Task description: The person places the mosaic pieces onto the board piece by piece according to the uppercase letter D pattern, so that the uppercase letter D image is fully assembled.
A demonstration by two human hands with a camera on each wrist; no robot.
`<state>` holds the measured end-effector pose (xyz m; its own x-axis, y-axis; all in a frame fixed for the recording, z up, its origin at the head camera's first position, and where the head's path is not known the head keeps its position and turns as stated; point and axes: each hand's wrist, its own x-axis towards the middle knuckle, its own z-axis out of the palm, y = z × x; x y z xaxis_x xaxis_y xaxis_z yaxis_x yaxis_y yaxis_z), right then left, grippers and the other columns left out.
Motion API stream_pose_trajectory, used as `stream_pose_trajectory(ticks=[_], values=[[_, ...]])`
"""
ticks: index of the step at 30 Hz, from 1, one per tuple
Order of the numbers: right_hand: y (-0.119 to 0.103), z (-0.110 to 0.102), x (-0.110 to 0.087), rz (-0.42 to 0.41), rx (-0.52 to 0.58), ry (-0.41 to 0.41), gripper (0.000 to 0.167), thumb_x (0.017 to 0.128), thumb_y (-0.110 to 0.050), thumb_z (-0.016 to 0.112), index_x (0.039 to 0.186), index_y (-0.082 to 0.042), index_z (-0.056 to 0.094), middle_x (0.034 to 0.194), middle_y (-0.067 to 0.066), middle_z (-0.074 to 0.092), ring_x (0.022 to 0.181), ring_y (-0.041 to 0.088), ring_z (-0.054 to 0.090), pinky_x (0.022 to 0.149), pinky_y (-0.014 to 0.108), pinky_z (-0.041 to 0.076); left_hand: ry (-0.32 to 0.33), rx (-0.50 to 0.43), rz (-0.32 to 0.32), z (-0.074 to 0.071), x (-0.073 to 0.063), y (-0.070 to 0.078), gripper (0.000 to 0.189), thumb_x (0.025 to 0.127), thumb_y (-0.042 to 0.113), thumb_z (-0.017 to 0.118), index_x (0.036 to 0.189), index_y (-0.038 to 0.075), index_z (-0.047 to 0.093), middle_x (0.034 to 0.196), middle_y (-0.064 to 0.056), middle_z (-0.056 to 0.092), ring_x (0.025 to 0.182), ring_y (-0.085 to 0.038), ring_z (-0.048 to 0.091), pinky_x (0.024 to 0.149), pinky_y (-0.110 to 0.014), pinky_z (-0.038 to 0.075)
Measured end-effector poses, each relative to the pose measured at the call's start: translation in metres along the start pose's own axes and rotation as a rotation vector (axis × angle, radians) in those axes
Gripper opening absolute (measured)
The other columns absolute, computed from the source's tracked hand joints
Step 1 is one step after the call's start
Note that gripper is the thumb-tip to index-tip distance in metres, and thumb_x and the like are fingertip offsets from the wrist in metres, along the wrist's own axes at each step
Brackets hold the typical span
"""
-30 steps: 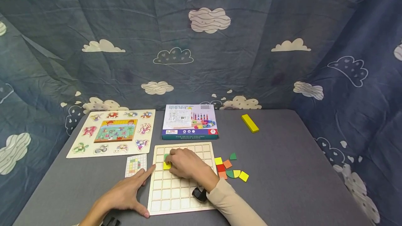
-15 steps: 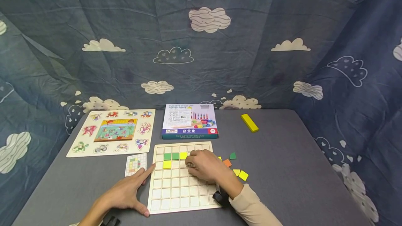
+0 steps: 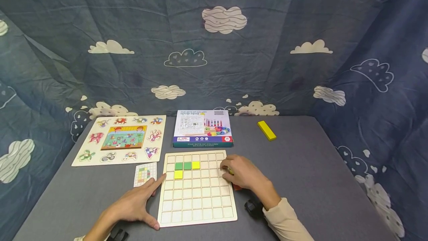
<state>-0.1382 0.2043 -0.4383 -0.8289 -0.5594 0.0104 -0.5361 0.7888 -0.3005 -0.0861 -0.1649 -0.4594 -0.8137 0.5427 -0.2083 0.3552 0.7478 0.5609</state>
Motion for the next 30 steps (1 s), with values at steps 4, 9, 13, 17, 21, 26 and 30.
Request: stream_pose_trajectory(ticks=[4, 9, 13, 17, 21, 26, 30], values=[[0.007, 0.000, -0.004, 0.072, 0.012, -0.005, 0.024, 0.088, -0.024, 0.077, 0.110, -0.014, 0.075, 0.105, -0.002, 0.066, 0.094, 0.014, 0.061, 0.086, 0.041, 0.052, -0.002, 0.000, -0.009, 0.001, 0.001, 0.000, 0.141, 0.047, 0.069, 0.089, 0.160, 0.015, 0.025, 0.112, -0.002, 0.056, 0.089, -0.013, 0.056, 0.073, -0.041, 0.047], [0.012, -0.001, -0.007, 0.131, 0.026, -0.006, 0.026, 0.087, -0.024, 0.079, 0.111, -0.015, 0.075, 0.111, -0.001, 0.067, 0.099, 0.017, 0.062, 0.091, 0.044, 0.052, -0.008, -0.017, -0.025, 0.001, 0.001, 0.000, 0.142, 0.047, 0.068, 0.090, 0.161, 0.015, 0.023, 0.131, -0.016, 0.056, 0.105, -0.026, 0.063, 0.085, -0.054, 0.049], [0.013, -0.002, -0.007, 0.156, 0.037, -0.012, 0.025, 0.087, -0.023, 0.079, 0.110, -0.015, 0.075, 0.113, 0.001, 0.068, 0.102, 0.020, 0.062, 0.093, 0.047, 0.051, -0.006, -0.021, -0.029, 0.001, 0.001, 0.001, 0.143, 0.046, 0.067, 0.091, 0.161, 0.014, 0.024, 0.129, -0.015, 0.057, 0.104, -0.026, 0.063, 0.085, -0.053, 0.049], [0.014, -0.003, -0.005, 0.171, 0.036, -0.031, 0.024, 0.088, -0.022, 0.078, 0.110, -0.015, 0.074, 0.115, 0.003, 0.068, 0.106, 0.023, 0.063, 0.095, 0.048, 0.051, -0.006, -0.020, -0.030, 0.001, 0.000, 0.001, 0.142, 0.047, 0.067, 0.091, 0.161, 0.015, 0.023, 0.130, -0.015, 0.056, 0.105, -0.026, 0.063, 0.085, -0.053, 0.049], [0.016, -0.004, -0.005, 0.170, 0.037, -0.042, 0.025, 0.088, -0.020, 0.078, 0.112, -0.015, 0.074, 0.117, 0.004, 0.069, 0.107, 0.024, 0.063, 0.097, 0.048, 0.050, -0.007, -0.026, -0.034, 0.001, -0.001, 0.001, 0.142, 0.047, 0.066, 0.091, 0.161, 0.015, 0.022, 0.136, -0.019, 0.054, 0.109, -0.029, 0.063, 0.090, -0.056, 0.048], [0.019, -0.007, -0.003, 0.153, 0.039, -0.059, 0.026, 0.087, -0.016, 0.079, 0.112, -0.013, 0.074, 0.112, 0.003, 0.070, 0.101, 0.021, 0.063, 0.094, 0.046, 0.052, -0.001, -0.020, -0.026, 0.001, -0.001, 0.001, 0.143, 0.047, 0.066, 0.091, 0.161, 0.014, 0.022, 0.132, -0.016, 0.056, 0.106, -0.027, 0.063, 0.088, -0.055, 0.048], [0.022, -0.008, -0.002, 0.146, 0.050, -0.079, 0.027, 0.087, -0.014, 0.079, 0.113, -0.011, 0.074, 0.108, 0.002, 0.070, 0.095, 0.018, 0.062, 0.089, 0.043, 0.053, 0.007, -0.004, -0.016, 0.001, 0.000, 0.000, 0.144, 0.046, 0.068, 0.091, 0.161, 0.014, 0.023, 0.123, -0.010, 0.057, 0.099, -0.021, 0.062, 0.083, -0.050, 0.049]])
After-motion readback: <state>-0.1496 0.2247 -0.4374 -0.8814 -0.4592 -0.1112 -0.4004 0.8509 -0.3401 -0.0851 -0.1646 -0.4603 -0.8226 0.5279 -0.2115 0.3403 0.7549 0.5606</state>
